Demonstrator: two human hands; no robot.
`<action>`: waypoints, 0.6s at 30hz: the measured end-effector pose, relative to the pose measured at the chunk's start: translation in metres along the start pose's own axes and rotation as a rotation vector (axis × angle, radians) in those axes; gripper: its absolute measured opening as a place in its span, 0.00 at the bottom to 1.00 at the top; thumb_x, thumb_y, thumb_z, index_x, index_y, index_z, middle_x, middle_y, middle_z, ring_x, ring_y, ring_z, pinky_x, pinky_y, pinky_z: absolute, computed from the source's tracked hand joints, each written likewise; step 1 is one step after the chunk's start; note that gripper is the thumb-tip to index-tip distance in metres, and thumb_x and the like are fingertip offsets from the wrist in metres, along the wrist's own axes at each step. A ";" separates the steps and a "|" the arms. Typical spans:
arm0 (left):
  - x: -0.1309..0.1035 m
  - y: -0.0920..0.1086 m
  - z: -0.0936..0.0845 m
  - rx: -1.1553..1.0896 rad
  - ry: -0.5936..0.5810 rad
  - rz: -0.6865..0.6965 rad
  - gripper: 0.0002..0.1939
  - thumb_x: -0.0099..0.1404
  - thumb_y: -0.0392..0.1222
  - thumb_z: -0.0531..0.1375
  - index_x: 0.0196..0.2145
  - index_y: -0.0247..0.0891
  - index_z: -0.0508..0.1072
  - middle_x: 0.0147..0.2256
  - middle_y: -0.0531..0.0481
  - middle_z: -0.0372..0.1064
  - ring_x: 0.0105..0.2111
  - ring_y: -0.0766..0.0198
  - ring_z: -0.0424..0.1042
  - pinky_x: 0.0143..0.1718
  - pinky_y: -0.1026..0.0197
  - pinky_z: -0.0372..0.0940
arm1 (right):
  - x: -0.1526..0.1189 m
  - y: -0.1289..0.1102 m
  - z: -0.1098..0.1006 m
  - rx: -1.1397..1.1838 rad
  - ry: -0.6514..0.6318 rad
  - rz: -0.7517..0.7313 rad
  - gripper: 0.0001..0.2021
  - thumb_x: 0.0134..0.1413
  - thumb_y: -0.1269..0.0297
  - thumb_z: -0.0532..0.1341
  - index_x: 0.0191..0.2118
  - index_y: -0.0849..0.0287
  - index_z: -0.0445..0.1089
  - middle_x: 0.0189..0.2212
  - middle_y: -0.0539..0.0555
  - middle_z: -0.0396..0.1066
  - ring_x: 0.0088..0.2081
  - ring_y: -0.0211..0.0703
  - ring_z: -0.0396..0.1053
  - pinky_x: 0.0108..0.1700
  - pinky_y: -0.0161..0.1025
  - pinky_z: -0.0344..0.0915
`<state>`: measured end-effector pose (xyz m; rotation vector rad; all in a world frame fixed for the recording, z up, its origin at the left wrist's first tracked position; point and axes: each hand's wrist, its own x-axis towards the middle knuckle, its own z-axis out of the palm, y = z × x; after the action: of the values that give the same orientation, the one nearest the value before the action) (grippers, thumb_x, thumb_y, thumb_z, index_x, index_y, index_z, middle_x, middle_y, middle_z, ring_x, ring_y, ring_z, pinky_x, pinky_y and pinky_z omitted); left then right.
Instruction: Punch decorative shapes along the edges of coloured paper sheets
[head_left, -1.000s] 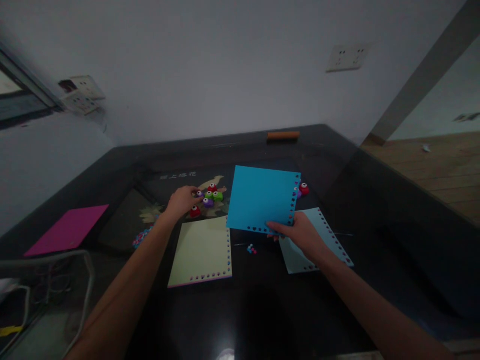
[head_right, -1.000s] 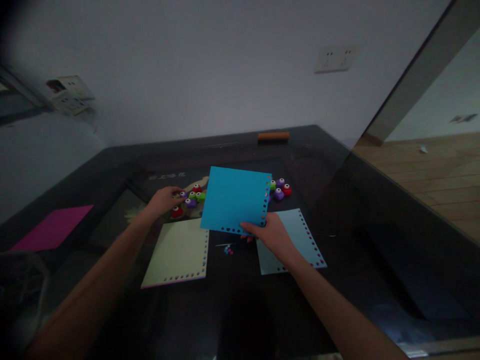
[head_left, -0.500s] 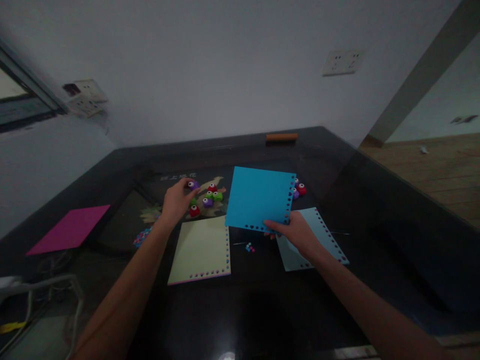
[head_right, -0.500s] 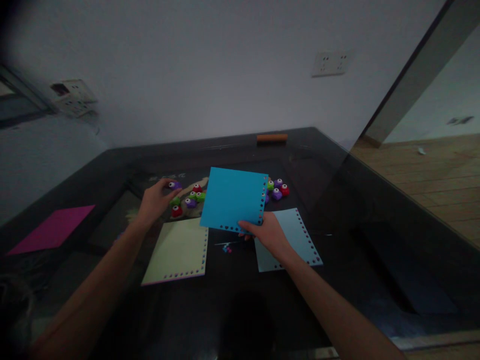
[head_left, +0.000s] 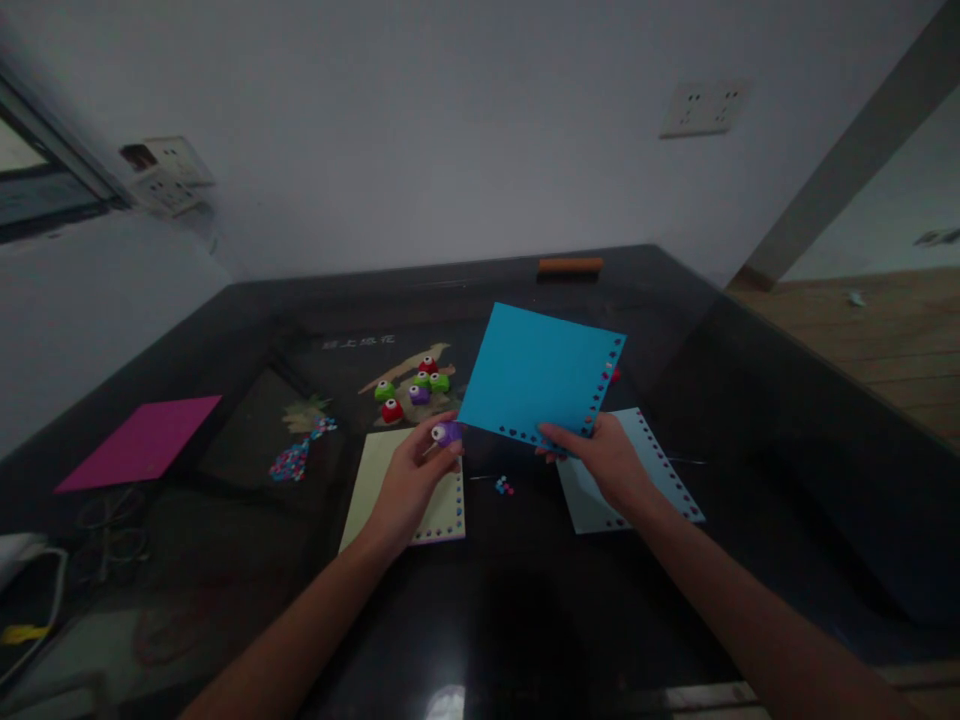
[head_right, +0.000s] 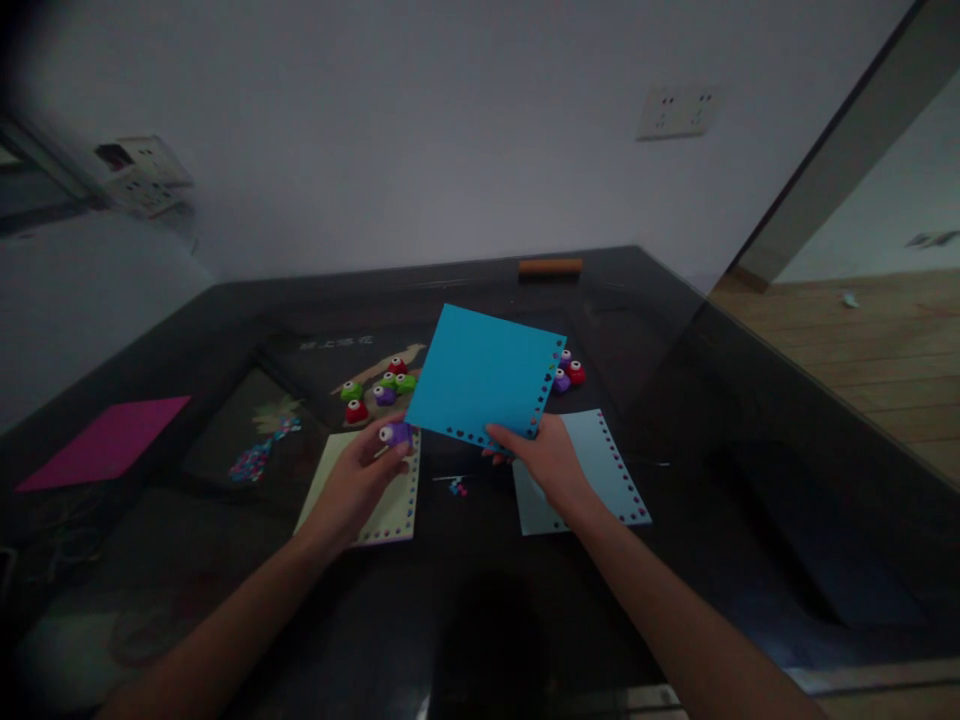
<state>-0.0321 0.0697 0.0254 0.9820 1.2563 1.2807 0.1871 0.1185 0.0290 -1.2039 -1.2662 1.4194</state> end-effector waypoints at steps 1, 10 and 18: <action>-0.003 -0.001 0.001 -0.009 -0.019 -0.021 0.23 0.55 0.41 0.65 0.49 0.41 0.69 0.43 0.46 0.71 0.36 0.64 0.69 0.33 0.65 0.64 | 0.000 0.000 0.000 0.020 0.012 -0.008 0.11 0.39 0.58 0.68 0.26 0.61 0.72 0.20 0.52 0.74 0.20 0.39 0.70 0.26 0.38 0.68; -0.018 0.001 0.006 -0.031 -0.100 -0.067 0.20 0.59 0.47 0.61 0.49 0.40 0.70 0.40 0.45 0.73 0.35 0.62 0.70 0.32 0.64 0.64 | -0.007 -0.003 0.006 -0.002 0.028 -0.021 0.10 0.41 0.57 0.67 0.27 0.60 0.73 0.24 0.54 0.76 0.24 0.43 0.73 0.33 0.44 0.70; -0.021 0.001 0.009 0.005 -0.123 -0.101 0.17 0.57 0.44 0.63 0.44 0.38 0.70 0.45 0.44 0.72 0.44 0.57 0.69 0.35 0.63 0.63 | -0.010 0.000 0.009 0.002 0.018 -0.060 0.10 0.41 0.58 0.67 0.28 0.60 0.74 0.27 0.54 0.77 0.27 0.45 0.74 0.36 0.45 0.71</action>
<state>-0.0212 0.0504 0.0293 0.9740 1.1990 1.1230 0.1794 0.1076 0.0300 -1.1658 -1.2782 1.3639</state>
